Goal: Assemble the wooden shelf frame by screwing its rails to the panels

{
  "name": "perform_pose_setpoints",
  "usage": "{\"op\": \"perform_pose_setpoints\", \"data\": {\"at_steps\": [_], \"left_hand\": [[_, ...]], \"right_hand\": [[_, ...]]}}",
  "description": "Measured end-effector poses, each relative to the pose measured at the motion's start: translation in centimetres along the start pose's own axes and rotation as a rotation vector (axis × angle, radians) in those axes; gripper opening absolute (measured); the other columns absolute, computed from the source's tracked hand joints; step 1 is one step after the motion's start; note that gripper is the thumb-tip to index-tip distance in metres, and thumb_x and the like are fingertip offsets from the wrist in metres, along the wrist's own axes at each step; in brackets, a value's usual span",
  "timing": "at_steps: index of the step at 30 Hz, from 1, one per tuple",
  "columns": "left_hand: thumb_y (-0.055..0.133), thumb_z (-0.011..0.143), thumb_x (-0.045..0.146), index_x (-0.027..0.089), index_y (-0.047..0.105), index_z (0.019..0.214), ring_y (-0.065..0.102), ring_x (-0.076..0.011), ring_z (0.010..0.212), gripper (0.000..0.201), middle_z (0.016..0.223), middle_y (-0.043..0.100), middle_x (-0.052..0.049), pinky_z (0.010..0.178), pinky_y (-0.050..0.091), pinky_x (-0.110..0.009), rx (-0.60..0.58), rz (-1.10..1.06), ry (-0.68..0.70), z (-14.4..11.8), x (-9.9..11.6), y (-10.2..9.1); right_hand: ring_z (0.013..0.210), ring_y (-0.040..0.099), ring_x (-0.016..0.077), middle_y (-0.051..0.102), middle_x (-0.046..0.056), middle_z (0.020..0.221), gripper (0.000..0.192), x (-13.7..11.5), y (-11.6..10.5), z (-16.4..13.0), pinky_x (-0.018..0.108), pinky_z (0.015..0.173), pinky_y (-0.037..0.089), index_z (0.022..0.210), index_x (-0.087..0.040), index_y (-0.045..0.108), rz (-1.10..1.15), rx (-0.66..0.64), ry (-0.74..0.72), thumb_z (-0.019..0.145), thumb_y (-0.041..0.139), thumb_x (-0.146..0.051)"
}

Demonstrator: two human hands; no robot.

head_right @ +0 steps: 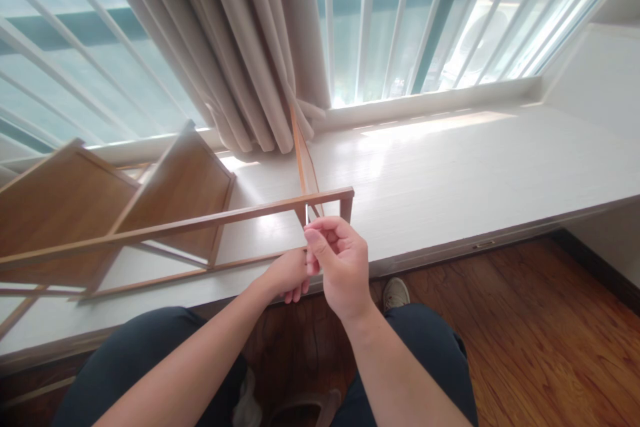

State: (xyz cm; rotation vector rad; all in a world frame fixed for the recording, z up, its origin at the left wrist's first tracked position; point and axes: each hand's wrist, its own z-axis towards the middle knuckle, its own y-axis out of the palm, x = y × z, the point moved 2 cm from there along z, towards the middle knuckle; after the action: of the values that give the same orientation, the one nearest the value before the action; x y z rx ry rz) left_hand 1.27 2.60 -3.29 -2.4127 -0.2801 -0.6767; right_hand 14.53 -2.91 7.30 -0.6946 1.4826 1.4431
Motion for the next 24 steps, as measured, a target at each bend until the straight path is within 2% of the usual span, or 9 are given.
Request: {"op": "perform_pose_setpoints", "data": {"at_steps": [7, 12, 17, 24], "left_hand": [[0.035, 0.094, 0.053, 0.015, 0.065, 0.066, 0.061, -0.0173, 0.040, 0.057, 0.055, 0.068, -0.010, 0.050, 0.051, -0.030, 0.002, -0.004, -0.010, -0.1, 0.0, 0.0], [0.035, 0.094, 0.053, 0.015, 0.063, 0.061, 0.062, -0.0181, 0.041, 0.057, 0.054, 0.068, -0.011, 0.050, 0.051, -0.030, -0.004, 0.000, -0.014, 0.2, -0.3, 0.0], [0.036, 0.094, 0.053, 0.015, 0.064, 0.063, 0.063, -0.0205, 0.041, 0.056, 0.055, 0.069, -0.011, 0.047, 0.050, -0.031, 0.003, 0.001, 0.001, 0.9, -0.7, 0.3], [0.036, 0.095, 0.054, 0.014, 0.065, 0.063, 0.064, -0.0214, 0.042, 0.058, 0.058, 0.070, -0.014, 0.048, 0.051, -0.032, -0.004, 0.002, 0.008, 1.2, -0.9, 0.4]], "right_hand": [[0.044, 0.050, 0.0065, 0.057, -0.005, 0.053, 0.021, 0.1, -0.4, 0.3, 0.020, 0.043, 0.037, 0.089, -0.018, 0.072, 0.134, -0.005, 0.094, 0.083, 0.080, -0.037], [0.043, 0.049, 0.0069, 0.057, -0.003, 0.055, 0.027, -0.2, -0.1, 0.3, 0.020, 0.041, 0.034, 0.086, -0.016, 0.073, 0.191, -0.005, 0.120, 0.088, 0.073, -0.043], [0.047, 0.053, 0.0079, 0.063, -0.002, 0.067, 0.022, 0.0, 0.2, 0.0, 0.021, 0.042, 0.039, 0.089, -0.019, 0.067, 0.155, -0.012, 0.055, 0.093, 0.067, -0.040], [0.053, 0.054, 0.0081, 0.060, -0.005, 0.066, 0.013, 0.2, 0.3, -0.2, 0.020, 0.046, 0.043, 0.098, -0.023, 0.058, 0.131, -0.030, 0.015, 0.098, 0.060, -0.036]]}}
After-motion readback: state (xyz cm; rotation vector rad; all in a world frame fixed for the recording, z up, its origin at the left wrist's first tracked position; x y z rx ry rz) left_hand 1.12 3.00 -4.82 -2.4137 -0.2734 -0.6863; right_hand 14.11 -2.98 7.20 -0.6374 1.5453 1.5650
